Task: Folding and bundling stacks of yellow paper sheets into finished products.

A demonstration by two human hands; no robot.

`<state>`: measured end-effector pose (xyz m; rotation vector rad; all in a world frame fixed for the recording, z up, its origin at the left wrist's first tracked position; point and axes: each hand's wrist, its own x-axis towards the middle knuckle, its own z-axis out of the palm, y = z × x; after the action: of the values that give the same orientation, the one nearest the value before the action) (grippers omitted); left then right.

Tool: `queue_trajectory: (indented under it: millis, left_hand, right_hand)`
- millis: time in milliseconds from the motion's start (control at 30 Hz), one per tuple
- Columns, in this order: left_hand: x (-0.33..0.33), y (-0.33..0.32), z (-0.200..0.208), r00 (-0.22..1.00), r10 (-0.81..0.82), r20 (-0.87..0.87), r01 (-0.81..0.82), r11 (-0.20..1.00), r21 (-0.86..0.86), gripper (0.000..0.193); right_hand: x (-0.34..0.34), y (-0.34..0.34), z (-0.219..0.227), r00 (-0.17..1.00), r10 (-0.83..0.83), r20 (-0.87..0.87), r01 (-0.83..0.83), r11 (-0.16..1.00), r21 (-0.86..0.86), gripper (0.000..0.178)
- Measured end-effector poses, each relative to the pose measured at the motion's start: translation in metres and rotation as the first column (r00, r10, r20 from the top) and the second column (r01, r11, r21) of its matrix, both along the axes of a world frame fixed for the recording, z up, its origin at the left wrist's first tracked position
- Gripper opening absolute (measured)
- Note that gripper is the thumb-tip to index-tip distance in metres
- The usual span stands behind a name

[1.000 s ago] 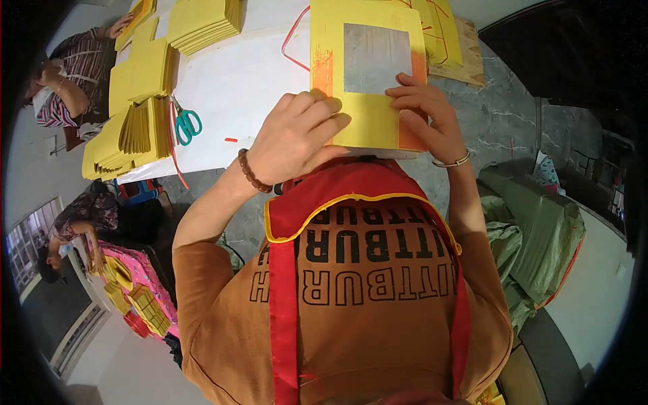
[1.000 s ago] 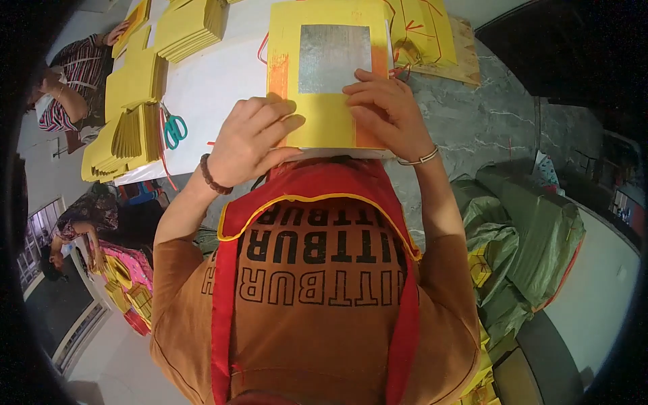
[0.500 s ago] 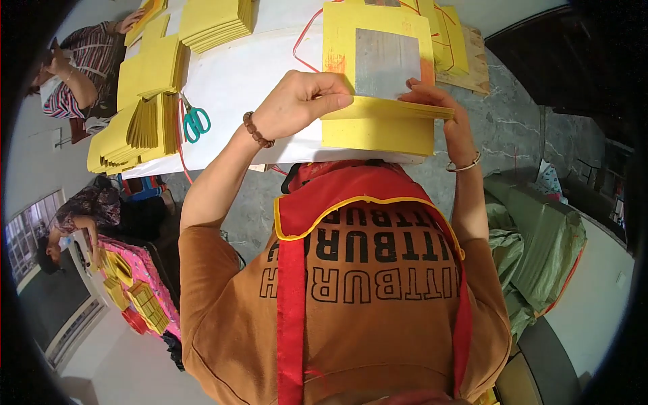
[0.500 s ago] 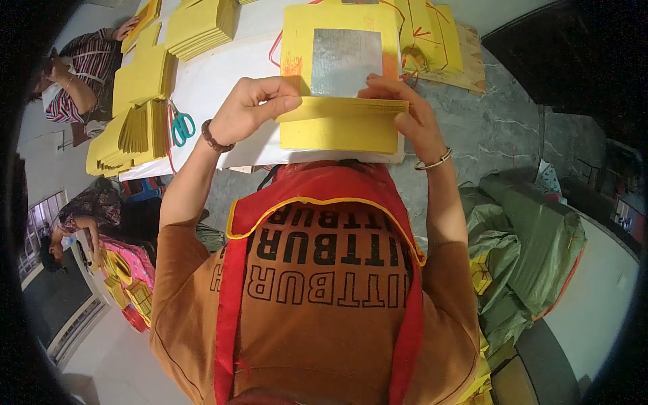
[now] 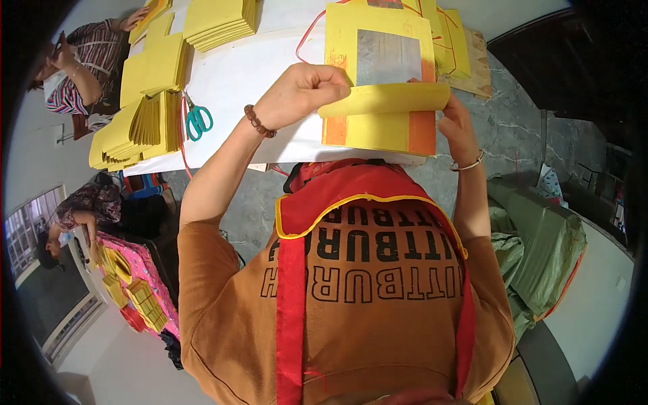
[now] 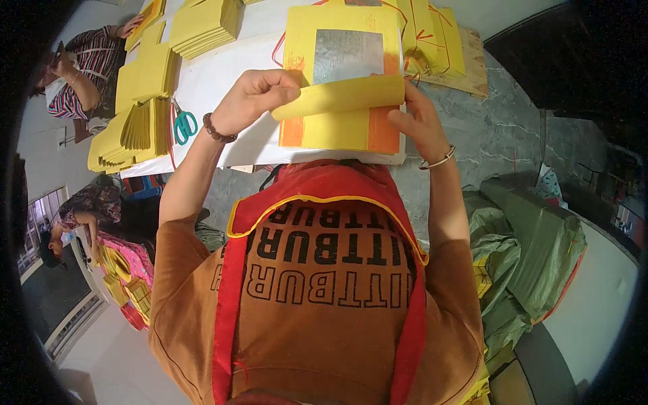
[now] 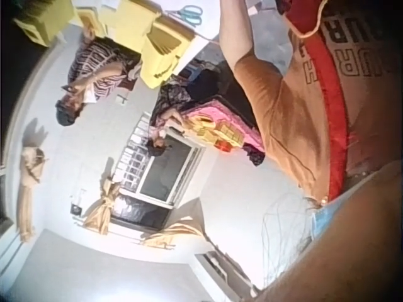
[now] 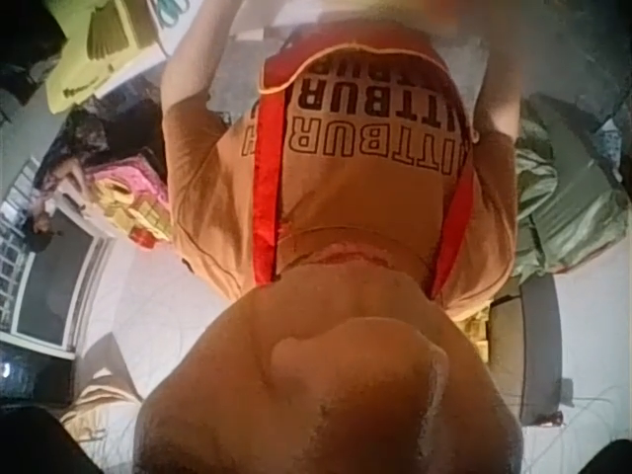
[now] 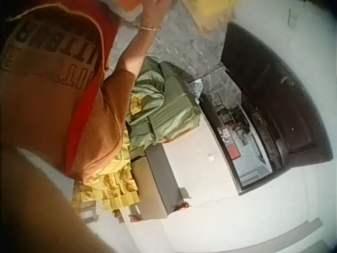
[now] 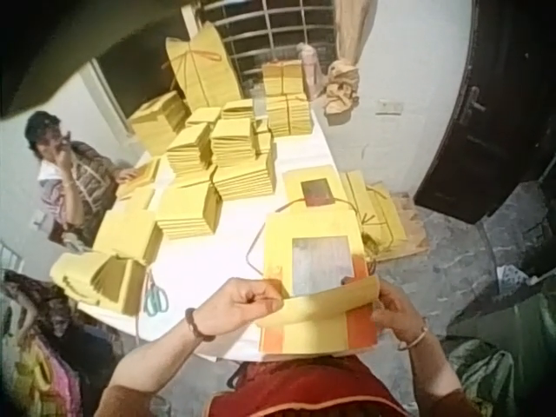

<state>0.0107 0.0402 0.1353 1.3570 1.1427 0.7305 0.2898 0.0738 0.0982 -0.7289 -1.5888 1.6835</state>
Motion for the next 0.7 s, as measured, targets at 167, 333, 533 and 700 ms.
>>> queue_trajectory:
  millis: [167,333,533,700]
  left_hand:
    - [-0.001,0.001,-0.005,0.999,-0.011,0.034,0.009,0.998,0.065,0.019]
    - [-0.002,-0.008,0.001,0.999,-0.036,-0.029,0.043,0.954,0.295,0.045]
    - [0.004,-0.011,-0.014,0.970,0.178,-0.167,-0.049,0.812,0.582,0.059]
    - [0.005,-0.004,-0.029,0.881,0.249,-0.402,0.136,0.681,0.719,0.025]
  right_hand:
    - [-0.005,-0.003,0.001,0.989,-0.111,0.098,0.119,0.990,-0.080,0.037]
    - [-0.008,-0.003,-0.008,0.985,-0.169,0.048,0.172,0.981,-0.089,0.033]
    - [0.001,0.000,-0.018,0.976,-0.219,0.002,0.216,0.962,-0.165,0.026]
    - [-0.006,0.000,-0.015,0.970,-0.234,-0.072,0.225,0.968,-0.113,0.022]
